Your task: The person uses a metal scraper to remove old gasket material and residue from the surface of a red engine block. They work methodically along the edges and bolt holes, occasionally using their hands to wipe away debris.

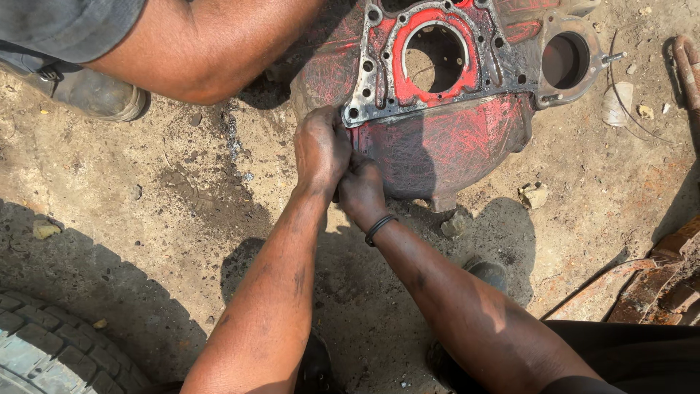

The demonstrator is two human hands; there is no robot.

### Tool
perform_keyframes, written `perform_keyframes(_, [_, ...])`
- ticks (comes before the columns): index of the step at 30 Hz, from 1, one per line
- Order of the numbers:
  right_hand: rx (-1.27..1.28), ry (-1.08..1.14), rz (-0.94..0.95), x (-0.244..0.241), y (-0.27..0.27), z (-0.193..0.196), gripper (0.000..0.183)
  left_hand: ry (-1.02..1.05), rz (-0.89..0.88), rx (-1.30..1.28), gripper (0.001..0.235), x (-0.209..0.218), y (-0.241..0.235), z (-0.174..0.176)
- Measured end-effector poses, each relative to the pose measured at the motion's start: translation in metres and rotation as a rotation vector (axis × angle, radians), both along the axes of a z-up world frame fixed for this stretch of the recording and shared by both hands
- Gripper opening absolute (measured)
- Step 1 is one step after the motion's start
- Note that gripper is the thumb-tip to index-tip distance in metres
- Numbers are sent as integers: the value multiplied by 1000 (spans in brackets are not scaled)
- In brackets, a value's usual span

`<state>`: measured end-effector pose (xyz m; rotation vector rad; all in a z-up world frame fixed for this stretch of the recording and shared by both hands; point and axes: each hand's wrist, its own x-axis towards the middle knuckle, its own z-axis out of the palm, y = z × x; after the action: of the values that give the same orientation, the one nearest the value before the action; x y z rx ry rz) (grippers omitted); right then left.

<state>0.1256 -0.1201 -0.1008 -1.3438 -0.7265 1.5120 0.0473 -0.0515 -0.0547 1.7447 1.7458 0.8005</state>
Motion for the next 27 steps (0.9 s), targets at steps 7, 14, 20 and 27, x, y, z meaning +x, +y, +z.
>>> perform_keyframes(7, [-15,-51,-51,-2,-6,15,13,9,33,62,2,2,-8,-5])
perform_keyframes(14, [7,-98,-32,5,6,8,16,-81,104,-44,4,1,4,-10])
perform_keyframes(20, [10,-326,110,21,17,27,17,-329,258,-144,11,-1,8,-9])
perform_keyframes(27, [-16,-327,435,72,44,76,18,-664,41,-246,5,-41,17,-22])
